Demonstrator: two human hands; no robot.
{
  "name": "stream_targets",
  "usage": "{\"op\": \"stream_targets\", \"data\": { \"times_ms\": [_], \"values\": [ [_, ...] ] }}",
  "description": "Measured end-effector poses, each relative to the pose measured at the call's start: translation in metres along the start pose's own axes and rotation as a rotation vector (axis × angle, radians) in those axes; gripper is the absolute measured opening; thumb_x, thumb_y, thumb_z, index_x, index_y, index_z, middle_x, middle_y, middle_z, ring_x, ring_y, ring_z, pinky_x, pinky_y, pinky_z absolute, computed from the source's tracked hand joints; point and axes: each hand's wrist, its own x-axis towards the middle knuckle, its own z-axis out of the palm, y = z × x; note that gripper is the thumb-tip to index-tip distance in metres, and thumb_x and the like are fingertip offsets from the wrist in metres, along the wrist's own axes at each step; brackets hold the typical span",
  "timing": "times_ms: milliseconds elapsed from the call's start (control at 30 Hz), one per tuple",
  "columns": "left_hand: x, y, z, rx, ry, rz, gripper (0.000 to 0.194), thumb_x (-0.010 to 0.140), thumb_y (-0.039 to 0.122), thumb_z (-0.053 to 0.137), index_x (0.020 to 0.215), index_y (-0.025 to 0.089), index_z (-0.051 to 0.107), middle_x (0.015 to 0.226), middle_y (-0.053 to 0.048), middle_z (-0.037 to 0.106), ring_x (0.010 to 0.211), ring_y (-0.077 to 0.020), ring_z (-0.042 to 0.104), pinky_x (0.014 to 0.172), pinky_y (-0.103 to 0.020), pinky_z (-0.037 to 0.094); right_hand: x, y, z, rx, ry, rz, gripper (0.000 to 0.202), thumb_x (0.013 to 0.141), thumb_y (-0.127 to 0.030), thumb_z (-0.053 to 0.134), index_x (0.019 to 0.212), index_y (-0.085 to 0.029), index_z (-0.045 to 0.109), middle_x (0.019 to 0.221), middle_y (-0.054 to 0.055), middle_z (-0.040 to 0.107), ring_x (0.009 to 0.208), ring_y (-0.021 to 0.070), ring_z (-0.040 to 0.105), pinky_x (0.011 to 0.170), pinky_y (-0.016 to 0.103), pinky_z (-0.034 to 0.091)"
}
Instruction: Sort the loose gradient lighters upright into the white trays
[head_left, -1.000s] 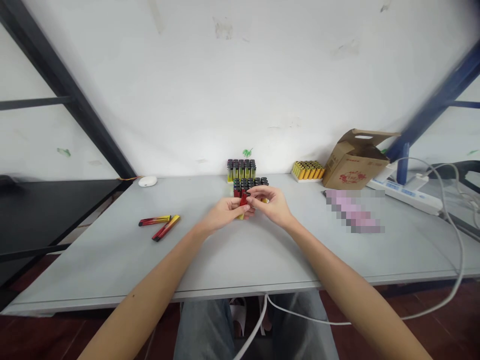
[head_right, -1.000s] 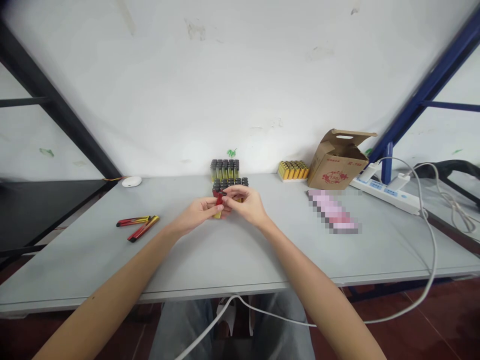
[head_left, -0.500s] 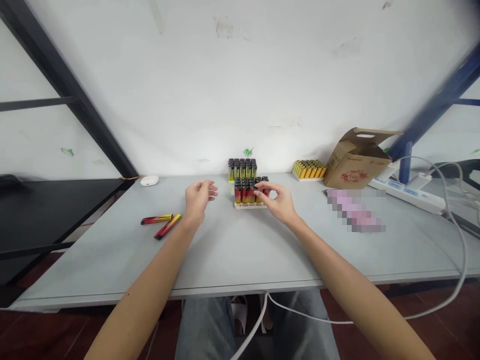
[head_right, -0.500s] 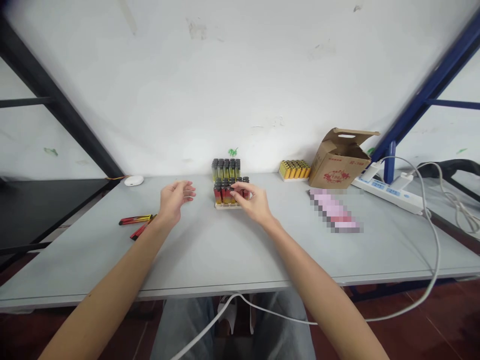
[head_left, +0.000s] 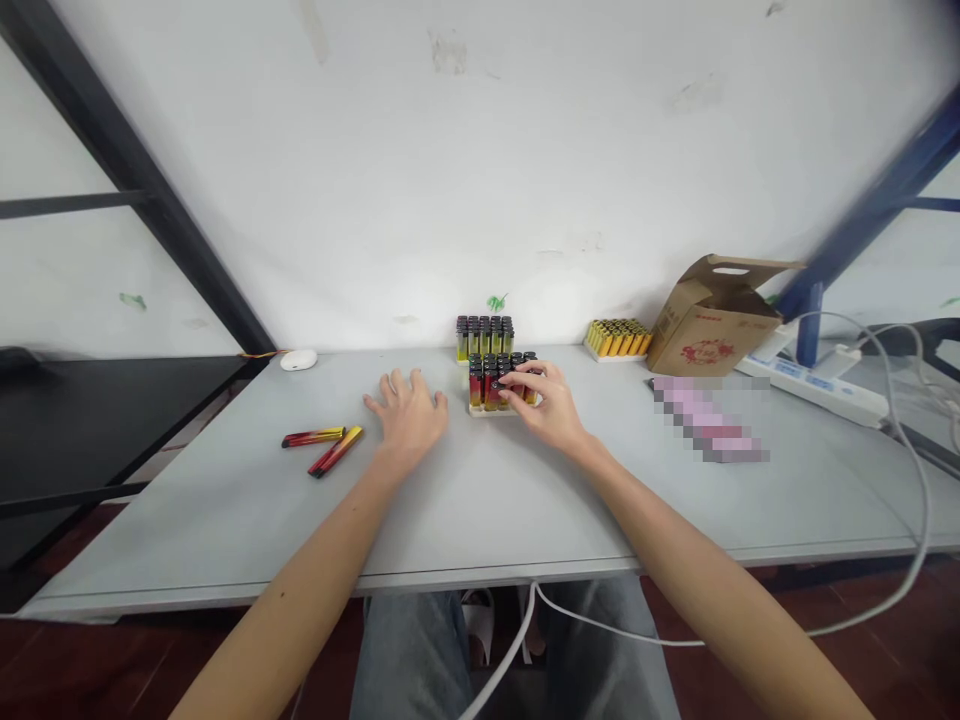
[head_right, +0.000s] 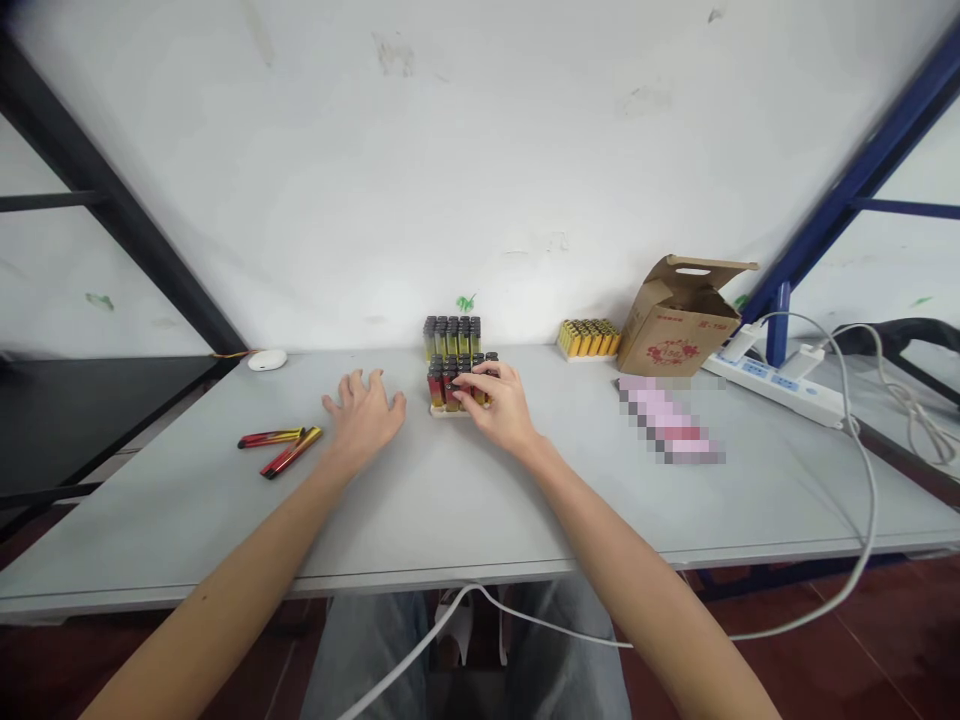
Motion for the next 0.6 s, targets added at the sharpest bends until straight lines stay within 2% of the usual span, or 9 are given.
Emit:
{"op": "stream_targets", "data": {
  "times_ms": [133,233,300,400,533,600],
  "values": [
    [0.005,-0.006,-0.002,0.081,-0.078,-0.014,0.054,0.091,0.038,0.036,0.136,0.009,0.044,0.148,-0.028,0.032,0.142,-0.0455,0.019,0.104,-0.072,0.019,0.001,0.003,0.000,-0.047,0.007,-0.054,0.014,0.088,-0.026,0.062,0.097,-0.026,0.072,0.091,0.005,0.069,0.103,0.0241,0.056,0.093,0.044,0.045],
    [0.008,-0.012,-0.009,0.117,-0.124,-0.043,0.057,0.091,0.043,0.035,0.133,0.006,0.046,0.151,-0.032,0.025,0.143,-0.0488,0.011,0.103,-0.073,0.017,0.003,0.004,-0.001,-0.137,0.036,-0.088,0.017,0.089,-0.028,0.060,0.099,-0.026,0.073,0.100,0.007,0.064,0.101,0.0240,0.055,0.092,0.044,0.046],
    [0.007,-0.020,-0.014,0.145,-0.121,-0.044,0.062,0.090,0.046,0.037,0.138,0.006,0.042,0.152,-0.033,0.020,0.144,-0.0486,0.007,0.102,-0.074,0.015,0.004,0.005,-0.001,-0.187,0.035,-0.103,0.019,0.088,-0.028,0.059,0.102,-0.026,0.073,0.106,0.009,0.061,0.104,0.0247,0.054,0.093,0.045,0.046],
    [0.000,-0.044,-0.018,0.199,-0.127,-0.046,0.071,0.089,0.051,0.039,0.145,0.008,0.034,0.152,-0.034,0.021,0.144,-0.0485,0.008,0.101,-0.074,0.015,0.004,0.006,-0.002,-0.213,0.007,-0.129,0.023,0.088,-0.027,0.059,0.107,-0.027,0.072,0.114,0.009,0.059,0.111,0.0257,0.052,0.095,0.045,0.045],
    [-0.017,-0.082,-0.017,0.276,-0.136,-0.089,0.068,0.089,0.054,0.035,0.142,0.010,0.041,0.148,-0.032,0.029,0.141,-0.0508,0.016,0.099,-0.075,0.017,0.004,0.002,-0.003,-0.190,-0.021,-0.156,0.023,0.089,-0.028,0.059,0.108,-0.027,0.071,0.119,0.008,0.060,0.117,0.0261,0.050,0.098,0.045,0.044],
    [-0.024,-0.093,-0.014,0.270,-0.177,-0.098,0.067,0.090,0.055,0.032,0.139,0.012,0.044,0.146,-0.030,0.034,0.138,-0.0516,0.021,0.098,-0.074,0.021,0.004,0.000,-0.002,-0.166,-0.015,-0.156,0.019,0.089,-0.030,0.060,0.104,-0.027,0.072,0.118,0.008,0.061,0.117,0.0260,0.051,0.098,0.045,0.045]
  ]
}}
